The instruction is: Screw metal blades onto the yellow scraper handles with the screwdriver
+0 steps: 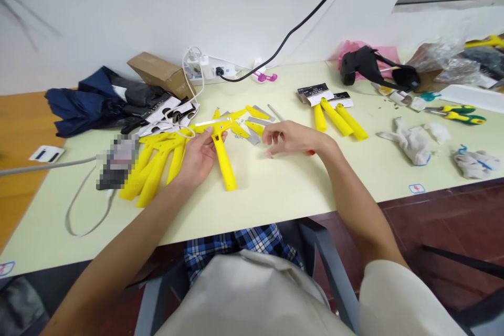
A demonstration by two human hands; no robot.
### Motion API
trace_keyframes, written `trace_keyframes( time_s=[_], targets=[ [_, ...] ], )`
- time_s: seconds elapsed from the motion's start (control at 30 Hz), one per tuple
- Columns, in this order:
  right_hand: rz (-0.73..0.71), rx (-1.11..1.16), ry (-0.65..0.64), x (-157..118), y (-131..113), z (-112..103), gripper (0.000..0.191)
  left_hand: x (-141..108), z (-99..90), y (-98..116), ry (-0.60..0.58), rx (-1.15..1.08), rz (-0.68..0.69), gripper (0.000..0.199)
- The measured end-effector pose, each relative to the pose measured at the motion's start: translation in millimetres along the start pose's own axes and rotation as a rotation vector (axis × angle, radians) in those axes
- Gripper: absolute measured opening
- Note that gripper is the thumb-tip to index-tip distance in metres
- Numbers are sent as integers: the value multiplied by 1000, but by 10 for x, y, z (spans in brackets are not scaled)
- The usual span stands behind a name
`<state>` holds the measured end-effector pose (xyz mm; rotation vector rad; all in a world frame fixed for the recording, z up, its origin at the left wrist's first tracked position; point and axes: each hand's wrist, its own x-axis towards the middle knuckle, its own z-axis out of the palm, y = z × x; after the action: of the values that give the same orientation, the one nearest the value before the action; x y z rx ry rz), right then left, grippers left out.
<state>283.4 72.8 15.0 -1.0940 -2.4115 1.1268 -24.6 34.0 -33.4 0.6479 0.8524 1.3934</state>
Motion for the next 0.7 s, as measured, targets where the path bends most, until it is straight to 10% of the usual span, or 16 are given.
trace_keyframes(
  time_s=[0.33,0.7],
  targets=[
    [56,12,-209,7,51,85,12,1,-15,20,15,8,12,28],
    [14,-79,173,156,-20,266,19,12,19,-15,7,-84,-42,26]
  ],
)
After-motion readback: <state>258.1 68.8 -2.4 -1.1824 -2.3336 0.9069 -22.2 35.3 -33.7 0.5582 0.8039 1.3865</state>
